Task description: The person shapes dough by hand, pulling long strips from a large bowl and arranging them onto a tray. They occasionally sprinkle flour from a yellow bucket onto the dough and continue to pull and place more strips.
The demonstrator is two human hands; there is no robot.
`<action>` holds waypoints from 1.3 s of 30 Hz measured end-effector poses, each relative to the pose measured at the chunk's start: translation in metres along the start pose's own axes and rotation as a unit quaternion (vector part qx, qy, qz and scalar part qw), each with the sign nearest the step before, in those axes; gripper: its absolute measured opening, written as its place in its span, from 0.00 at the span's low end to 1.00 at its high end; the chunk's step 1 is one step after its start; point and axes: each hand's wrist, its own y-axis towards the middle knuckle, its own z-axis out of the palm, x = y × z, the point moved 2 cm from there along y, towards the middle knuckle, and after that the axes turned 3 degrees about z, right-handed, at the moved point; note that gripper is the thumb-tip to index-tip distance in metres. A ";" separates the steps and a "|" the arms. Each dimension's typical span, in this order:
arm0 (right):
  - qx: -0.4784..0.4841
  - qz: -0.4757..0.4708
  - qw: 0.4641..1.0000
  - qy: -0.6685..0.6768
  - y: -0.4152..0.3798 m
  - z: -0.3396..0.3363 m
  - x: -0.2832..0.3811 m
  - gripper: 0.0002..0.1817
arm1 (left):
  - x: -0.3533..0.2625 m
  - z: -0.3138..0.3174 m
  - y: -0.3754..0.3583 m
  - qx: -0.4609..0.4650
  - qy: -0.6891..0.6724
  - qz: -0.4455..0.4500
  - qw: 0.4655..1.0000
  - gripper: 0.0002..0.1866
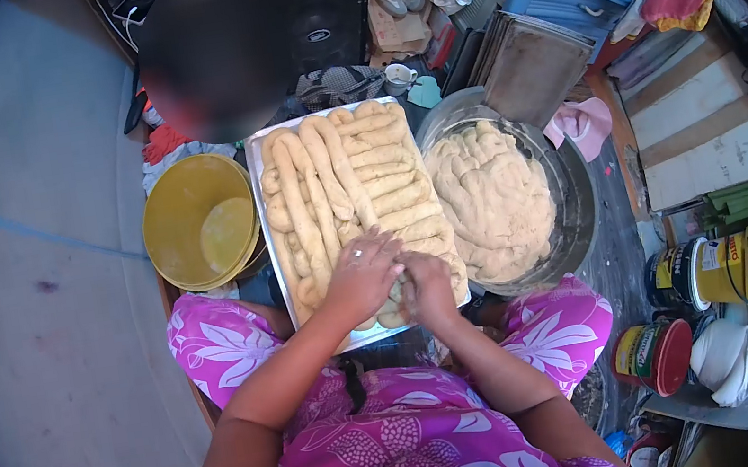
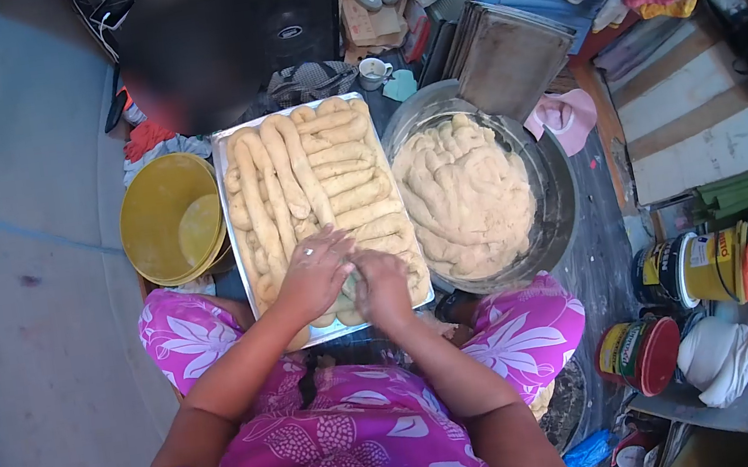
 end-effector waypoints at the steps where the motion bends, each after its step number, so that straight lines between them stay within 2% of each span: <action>1: -0.001 0.002 1.000 -0.001 -0.005 0.005 0.002 0.21 | -0.002 0.007 0.004 0.009 0.007 0.044 0.999 0.19; 2: 0.018 -0.026 0.998 -0.058 -0.010 0.010 0.005 0.23 | -0.004 0.012 0.008 0.019 0.013 0.089 0.996 0.20; 3: 0.037 -0.053 0.991 -0.114 -0.014 0.014 0.007 0.25 | -0.004 0.013 0.010 0.021 0.010 0.093 0.995 0.20; 4: 0.094 -0.042 0.989 -0.103 -0.019 0.013 0.007 0.27 | -0.001 0.015 0.011 0.105 0.021 0.070 0.992 0.21; 5: 0.092 -0.035 0.989 -0.108 -0.022 0.012 0.005 0.27 | 0.000 0.019 0.013 0.189 0.030 0.047 0.980 0.23; 6: 0.092 -0.072 0.984 -0.137 -0.026 0.012 0.003 0.28 | -0.002 0.019 0.013 0.194 0.024 0.055 0.979 0.23; 7: 0.092 -0.109 0.976 -0.163 -0.030 0.010 0.000 0.28 | -0.004 0.015 0.011 0.187 0.037 0.018 0.982 0.24; 8: 0.130 -0.108 0.977 -0.129 -0.031 0.005 -0.004 0.27 | -0.006 0.015 0.011 0.180 0.053 -0.018 0.982 0.25; 9: 0.124 -0.097 0.979 -0.127 -0.029 -0.002 -0.012 0.27 | -0.012 0.019 0.012 0.189 0.053 -0.009 0.980 0.25; 11: 0.098 -0.136 0.983 -0.072 -0.021 -0.017 -0.032 0.25 | -0.021 0.026 0.017 0.092 0.099 -0.002 0.991 0.26; 12: 0.025 -0.121 0.991 -0.048 -0.010 -0.023 -0.046 0.24 | -0.026 0.031 0.028 0.099 0.098 0.004 0.990 0.26; 14: -0.100 -0.003 0.994 0.043 0.022 -0.028 -0.085 0.18 | -0.043 0.043 0.059 0.064 0.064 0.057 0.994 0.26; 16: -0.221 0.075 0.963 0.134 0.051 -0.035 -0.127 0.16 | -0.052 0.062 0.091 0.077 0.094 0.079 0.989 0.27; 18: -0.220 0.173 0.947 0.157 0.073 -0.026 -0.192 0.16 | -0.049 0.079 0.115 0.096 0.144 0.104 0.979 0.28; 19: -0.225 0.175 0.945 0.163 0.080 -0.023 -0.216 0.16 | -0.048 0.083 0.122 0.101 0.149 0.109 0.978 0.28; 21: -0.041 0.262 0.964 -0.012 0.084 -0.002 -0.261 0.16 | -0.042 0.093 0.130 0.225 0.139 0.025 0.964 0.28; 22: -0.042 0.276 0.960 -0.001 0.086 0.013 -0.281 0.16 | -0.039 0.096 0.129 0.241 0.142 0.029 0.960 0.28; 24: -0.008 0.172 0.982 -0.079 0.109 0.051 -0.311 0.16 | -0.032 0.098 0.123 0.257 0.197 0.041 0.945 0.29; 26: -0.079 0.073 0.993 -0.043 0.138 0.098 -0.334 0.15 | -0.030 0.098 0.122 0.251 0.186 0.047 0.949 0.29; 28: -0.030 0.149 0.978 -0.143 0.159 0.106 -0.314 0.13 | -0.027 0.099 0.122 0.224 0.162 0.046 0.960 0.28; 29: -0.030 0.156 0.977 -0.139 0.164 0.117 -0.313 0.13 | -0.027 0.100 0.122 0.231 0.162 0.049 0.958 0.28; 31: -0.073 0.219 0.945 -0.234 0.169 0.131 -0.307 0.13 | -0.026 0.098 0.123 0.231 0.165 0.051 0.958 0.28; 35: -0.081 0.241 0.949 -0.186 0.166 0.123 -0.305 0.12 | -0.028 0.097 0.123 0.215 0.166 0.065 0.960 0.28; 37: 0.000 0.174 0.978 -0.118 0.157 0.114 -0.310 0.12 | -0.028 0.097 0.123 0.209 0.166 0.064 0.962 0.28; 38: 0.000 0.172 0.978 -0.121 0.154 0.108 -0.313 0.12 | -0.028 0.098 0.122 0.205 0.164 0.066 0.963 0.28; 39: 0.015 0.167 0.984 -0.050 0.153 0.101 -0.315 0.11 | -0.027 0.099 0.122 0.202 0.162 0.066 0.964 0.28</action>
